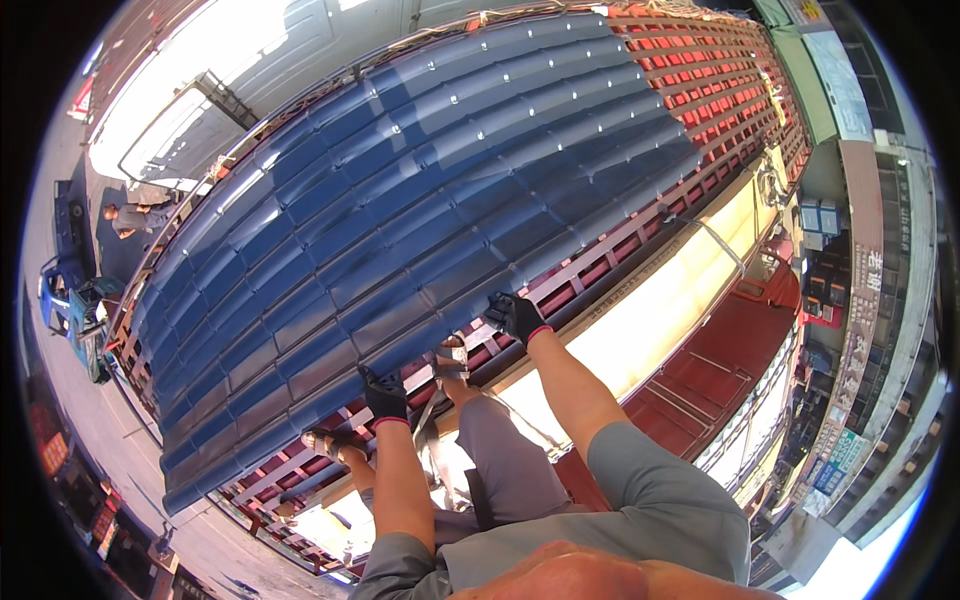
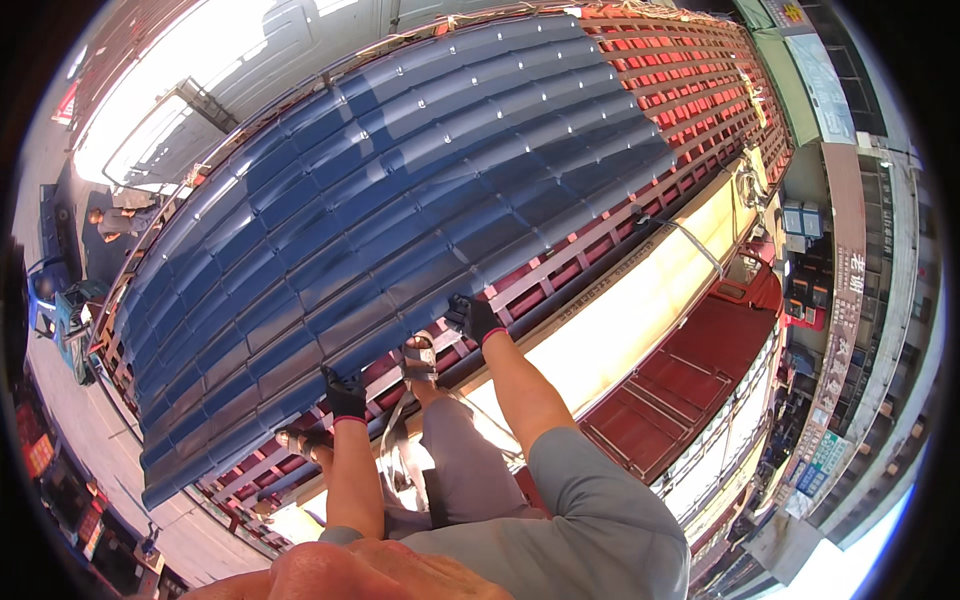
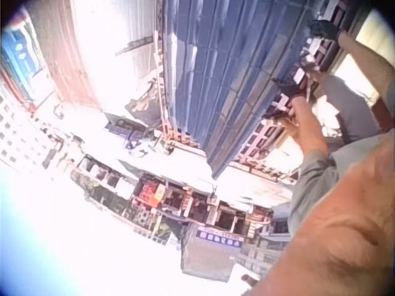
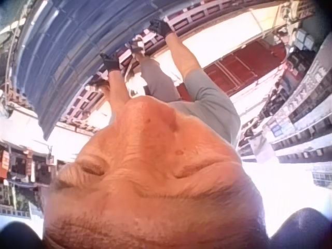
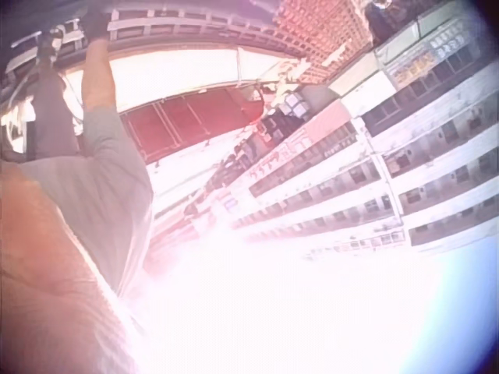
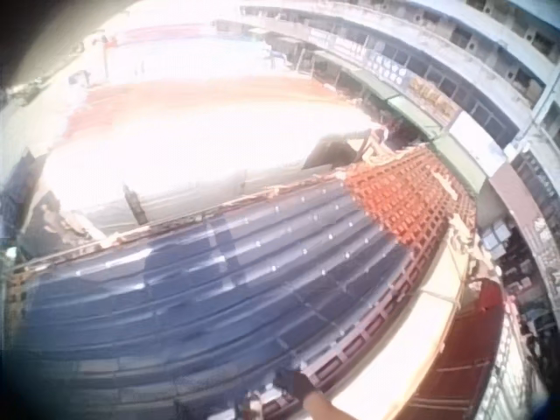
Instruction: The person lifts and places blue corrugated roof tiles onto the bed of a red truck. They handle the tiles one by one, positioning them carefully on the truck's metal frame.
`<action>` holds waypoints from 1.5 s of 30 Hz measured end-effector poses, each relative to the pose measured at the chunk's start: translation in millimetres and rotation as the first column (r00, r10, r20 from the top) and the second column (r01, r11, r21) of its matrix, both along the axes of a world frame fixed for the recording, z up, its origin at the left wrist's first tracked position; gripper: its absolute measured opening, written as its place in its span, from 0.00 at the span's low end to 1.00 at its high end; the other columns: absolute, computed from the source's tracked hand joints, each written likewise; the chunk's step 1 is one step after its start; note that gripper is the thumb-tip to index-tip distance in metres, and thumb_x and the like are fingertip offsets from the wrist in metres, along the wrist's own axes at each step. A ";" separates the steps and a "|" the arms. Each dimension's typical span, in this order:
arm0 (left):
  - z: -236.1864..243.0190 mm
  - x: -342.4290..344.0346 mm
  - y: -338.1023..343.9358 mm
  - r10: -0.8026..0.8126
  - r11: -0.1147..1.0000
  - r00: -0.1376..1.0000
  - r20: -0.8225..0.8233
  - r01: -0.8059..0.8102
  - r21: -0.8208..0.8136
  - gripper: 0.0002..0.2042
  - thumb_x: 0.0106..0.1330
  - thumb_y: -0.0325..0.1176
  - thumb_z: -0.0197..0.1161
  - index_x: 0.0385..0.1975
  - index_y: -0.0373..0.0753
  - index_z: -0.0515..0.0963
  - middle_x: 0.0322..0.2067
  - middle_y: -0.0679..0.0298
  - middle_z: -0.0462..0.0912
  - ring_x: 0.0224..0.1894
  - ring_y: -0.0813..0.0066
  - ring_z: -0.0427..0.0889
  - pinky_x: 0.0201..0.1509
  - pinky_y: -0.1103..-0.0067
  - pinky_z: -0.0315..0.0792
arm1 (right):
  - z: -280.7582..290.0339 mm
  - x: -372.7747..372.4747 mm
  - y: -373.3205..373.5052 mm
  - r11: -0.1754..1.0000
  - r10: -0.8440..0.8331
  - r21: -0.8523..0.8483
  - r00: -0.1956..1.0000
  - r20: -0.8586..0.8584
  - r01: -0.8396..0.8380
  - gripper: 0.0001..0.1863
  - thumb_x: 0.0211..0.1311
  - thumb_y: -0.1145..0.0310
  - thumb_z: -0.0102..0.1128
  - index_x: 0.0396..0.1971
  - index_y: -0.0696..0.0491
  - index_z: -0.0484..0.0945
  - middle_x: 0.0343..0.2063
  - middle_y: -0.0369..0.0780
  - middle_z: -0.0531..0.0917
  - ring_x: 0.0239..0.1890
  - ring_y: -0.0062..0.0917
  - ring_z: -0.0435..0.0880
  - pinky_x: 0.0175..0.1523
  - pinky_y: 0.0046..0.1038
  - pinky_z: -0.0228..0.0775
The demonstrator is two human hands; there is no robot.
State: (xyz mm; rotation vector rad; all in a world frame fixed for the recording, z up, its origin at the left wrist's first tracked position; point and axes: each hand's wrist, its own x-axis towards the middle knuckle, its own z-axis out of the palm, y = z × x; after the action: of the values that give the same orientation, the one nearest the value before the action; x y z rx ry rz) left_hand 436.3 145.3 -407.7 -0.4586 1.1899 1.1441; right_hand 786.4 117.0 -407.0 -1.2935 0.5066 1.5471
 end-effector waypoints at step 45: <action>69.0 -387.0 -4.1 0.137 0.973 0.786 -0.603 -0.222 -0.069 0.14 0.65 0.39 0.63 0.43 0.36 0.80 0.32 0.66 0.83 0.29 0.79 0.78 0.33 0.80 0.73 | -20.0 -162.7 19.9 -0.342 0.182 -0.915 -0.970 0.161 -0.216 0.15 0.56 0.58 0.50 0.34 0.51 0.82 0.38 0.47 0.83 0.41 0.43 0.83 0.47 0.44 0.76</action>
State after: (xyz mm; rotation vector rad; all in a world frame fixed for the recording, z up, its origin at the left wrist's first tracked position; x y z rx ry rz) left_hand 49.3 141.2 -338.7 -0.3228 1.8150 1.4363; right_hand 623.8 136.9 -427.1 -2.3979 -2.8803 0.7938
